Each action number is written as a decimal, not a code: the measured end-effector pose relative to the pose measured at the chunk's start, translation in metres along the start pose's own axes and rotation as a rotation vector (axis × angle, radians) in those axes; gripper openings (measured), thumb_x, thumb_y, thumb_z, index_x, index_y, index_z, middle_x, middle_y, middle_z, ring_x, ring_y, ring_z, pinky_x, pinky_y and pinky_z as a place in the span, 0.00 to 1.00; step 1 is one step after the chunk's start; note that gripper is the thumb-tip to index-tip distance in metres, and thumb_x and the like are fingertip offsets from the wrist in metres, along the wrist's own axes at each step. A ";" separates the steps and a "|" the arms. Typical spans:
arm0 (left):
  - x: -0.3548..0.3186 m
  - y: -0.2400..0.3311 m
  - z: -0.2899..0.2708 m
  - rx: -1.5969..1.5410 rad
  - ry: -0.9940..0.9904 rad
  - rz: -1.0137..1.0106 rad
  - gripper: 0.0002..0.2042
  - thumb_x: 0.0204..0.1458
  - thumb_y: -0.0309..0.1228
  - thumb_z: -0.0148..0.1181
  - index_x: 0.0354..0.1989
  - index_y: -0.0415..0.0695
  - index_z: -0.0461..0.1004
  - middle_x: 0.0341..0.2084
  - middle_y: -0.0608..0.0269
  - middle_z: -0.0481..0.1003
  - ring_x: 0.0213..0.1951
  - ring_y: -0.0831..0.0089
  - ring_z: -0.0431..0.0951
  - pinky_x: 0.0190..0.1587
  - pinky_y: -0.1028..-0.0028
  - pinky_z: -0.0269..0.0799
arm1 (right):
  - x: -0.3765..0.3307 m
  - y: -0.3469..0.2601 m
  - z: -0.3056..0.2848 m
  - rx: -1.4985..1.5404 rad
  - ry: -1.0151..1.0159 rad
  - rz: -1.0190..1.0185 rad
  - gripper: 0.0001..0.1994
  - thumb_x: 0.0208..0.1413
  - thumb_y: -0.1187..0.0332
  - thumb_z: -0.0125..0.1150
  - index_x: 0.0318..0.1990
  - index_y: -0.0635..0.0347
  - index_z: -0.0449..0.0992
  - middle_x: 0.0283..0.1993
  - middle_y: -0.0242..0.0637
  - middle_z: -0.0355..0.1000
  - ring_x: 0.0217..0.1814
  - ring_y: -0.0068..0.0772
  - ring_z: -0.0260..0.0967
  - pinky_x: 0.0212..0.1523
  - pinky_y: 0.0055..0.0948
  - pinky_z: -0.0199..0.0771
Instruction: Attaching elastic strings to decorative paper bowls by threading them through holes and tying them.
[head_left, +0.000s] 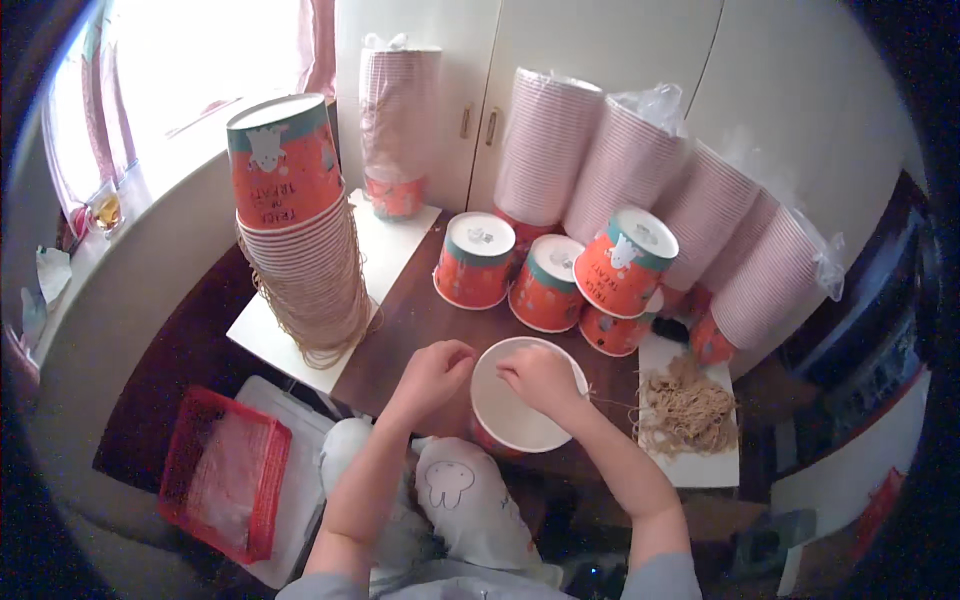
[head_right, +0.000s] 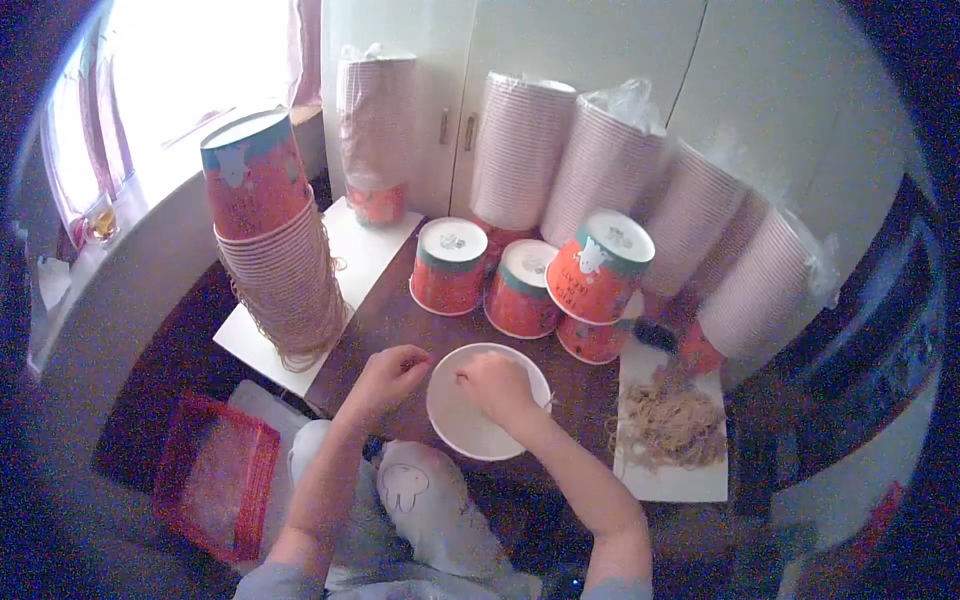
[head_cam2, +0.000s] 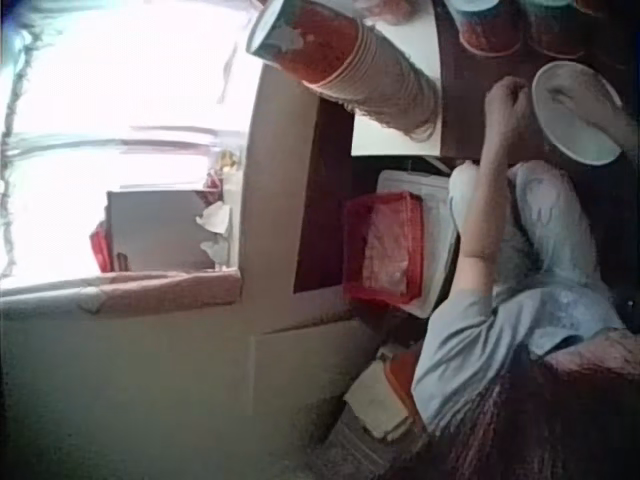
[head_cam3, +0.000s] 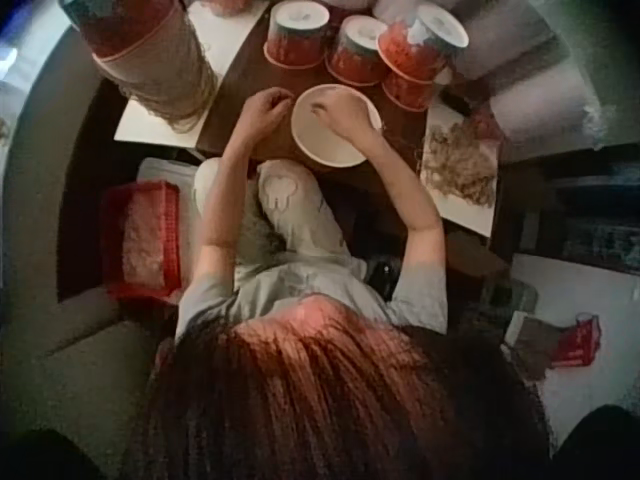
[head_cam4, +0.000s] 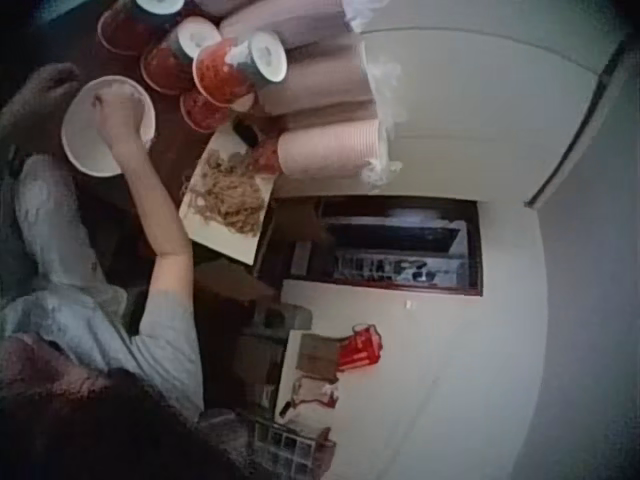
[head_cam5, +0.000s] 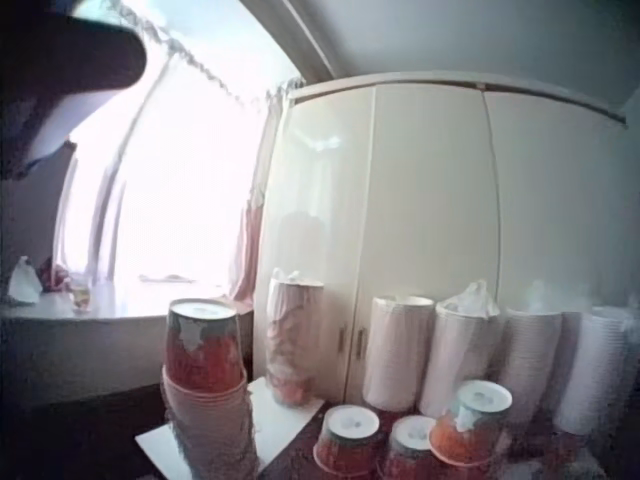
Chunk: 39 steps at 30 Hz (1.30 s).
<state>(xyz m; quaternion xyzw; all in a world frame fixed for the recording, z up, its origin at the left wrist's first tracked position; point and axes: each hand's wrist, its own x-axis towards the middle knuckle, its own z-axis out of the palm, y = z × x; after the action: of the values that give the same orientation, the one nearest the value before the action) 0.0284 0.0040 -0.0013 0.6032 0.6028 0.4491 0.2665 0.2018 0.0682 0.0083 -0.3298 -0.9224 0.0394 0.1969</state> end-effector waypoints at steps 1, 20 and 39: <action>-0.001 0.000 0.000 -0.001 -0.006 -0.011 0.11 0.45 0.30 0.51 0.34 0.38 0.73 0.29 0.50 0.74 0.33 0.60 0.75 0.38 0.69 0.69 | 0.001 -0.005 -0.004 -0.054 -0.093 0.029 0.07 0.43 0.63 0.56 0.28 0.52 0.77 0.26 0.39 0.71 0.31 0.40 0.69 0.32 0.37 0.68; -0.006 0.002 0.003 -0.051 -0.134 -0.164 0.12 0.44 0.30 0.49 0.35 0.37 0.72 0.28 0.49 0.74 0.34 0.63 0.76 0.38 0.71 0.69 | -0.009 -0.013 0.018 0.343 -0.082 0.094 0.07 0.41 0.67 0.58 0.27 0.60 0.74 0.26 0.42 0.71 0.30 0.41 0.70 0.32 0.35 0.69; -0.005 -0.002 -0.003 0.023 -0.238 -0.145 0.10 0.41 0.25 0.52 0.32 0.35 0.73 0.22 0.54 0.75 0.26 0.73 0.76 0.31 0.76 0.70 | -0.005 -0.017 0.023 0.305 -0.045 0.047 0.06 0.42 0.66 0.57 0.26 0.58 0.74 0.24 0.40 0.70 0.29 0.41 0.69 0.32 0.37 0.68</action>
<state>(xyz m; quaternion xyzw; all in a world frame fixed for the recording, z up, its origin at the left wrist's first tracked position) 0.0255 -0.0017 -0.0029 0.6102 0.6139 0.3469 0.3611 0.1862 0.0528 -0.0115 -0.3166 -0.9020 0.1909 0.2232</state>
